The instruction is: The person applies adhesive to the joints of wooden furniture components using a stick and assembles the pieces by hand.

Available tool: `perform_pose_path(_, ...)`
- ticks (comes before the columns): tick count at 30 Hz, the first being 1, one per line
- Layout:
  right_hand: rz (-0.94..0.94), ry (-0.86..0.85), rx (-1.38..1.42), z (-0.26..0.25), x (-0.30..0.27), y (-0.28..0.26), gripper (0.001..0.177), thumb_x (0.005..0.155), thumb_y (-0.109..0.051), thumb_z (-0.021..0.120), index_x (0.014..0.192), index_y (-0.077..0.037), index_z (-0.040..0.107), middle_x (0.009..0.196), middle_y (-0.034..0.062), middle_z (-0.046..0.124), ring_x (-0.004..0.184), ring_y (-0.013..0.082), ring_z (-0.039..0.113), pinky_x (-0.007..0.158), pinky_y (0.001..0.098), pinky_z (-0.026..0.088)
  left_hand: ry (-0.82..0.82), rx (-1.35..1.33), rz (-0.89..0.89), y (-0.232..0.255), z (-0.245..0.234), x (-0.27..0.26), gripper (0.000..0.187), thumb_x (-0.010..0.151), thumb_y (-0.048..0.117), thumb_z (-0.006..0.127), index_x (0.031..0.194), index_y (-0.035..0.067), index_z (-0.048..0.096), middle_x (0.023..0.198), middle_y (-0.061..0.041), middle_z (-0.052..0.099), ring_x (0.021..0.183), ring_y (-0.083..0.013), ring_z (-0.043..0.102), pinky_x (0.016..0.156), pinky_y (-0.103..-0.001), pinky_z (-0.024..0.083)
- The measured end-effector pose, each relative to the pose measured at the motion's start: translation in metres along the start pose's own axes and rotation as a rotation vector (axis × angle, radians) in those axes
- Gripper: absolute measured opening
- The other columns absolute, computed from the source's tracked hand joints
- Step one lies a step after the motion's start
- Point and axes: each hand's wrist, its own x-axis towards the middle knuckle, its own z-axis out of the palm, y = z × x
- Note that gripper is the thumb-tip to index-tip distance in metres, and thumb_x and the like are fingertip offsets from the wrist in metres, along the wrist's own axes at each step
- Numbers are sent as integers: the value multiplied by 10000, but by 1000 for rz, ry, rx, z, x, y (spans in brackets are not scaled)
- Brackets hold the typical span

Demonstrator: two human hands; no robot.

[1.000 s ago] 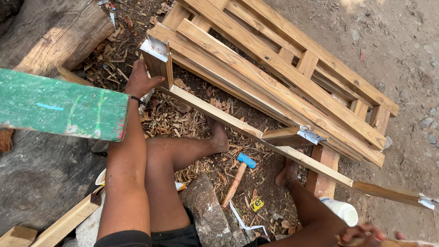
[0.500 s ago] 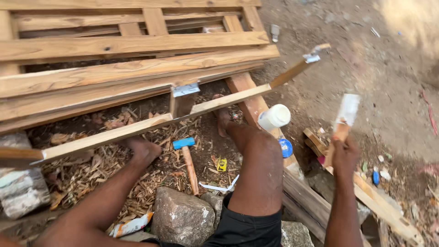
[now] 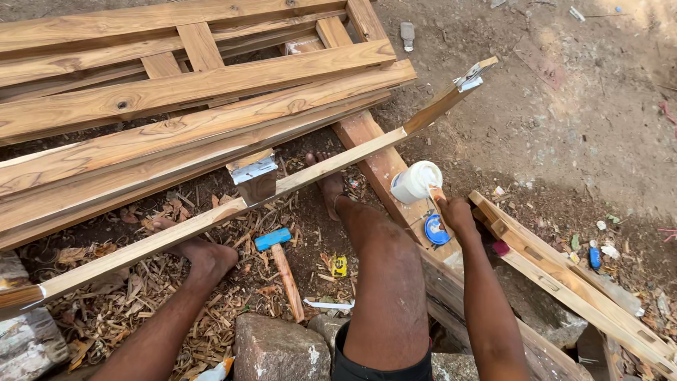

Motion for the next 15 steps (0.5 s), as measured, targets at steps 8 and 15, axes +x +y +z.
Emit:
perform_pose_path(8,214,78,-35,-15,-38,-42,687,979,-689,508,1223,-97,759,946,202,811,1045,386,733,930,513,540,120,-55,-50,-18,-23,6,747,869,349,873,1351,-109,532,1314,-296,627,1253,-391,619,1062,-512,501)
perform_pose_path(15,64,496,-188,-65,-70,-66,709,901,-559,716,1423,-90,612,1411,285,512,1261,479,557,970,577,497,115,-183,-62,-53,-63,6,738,839,343,879,1331,-93,542,1281,-280,652,1220,-377,649,1045,-502,516)
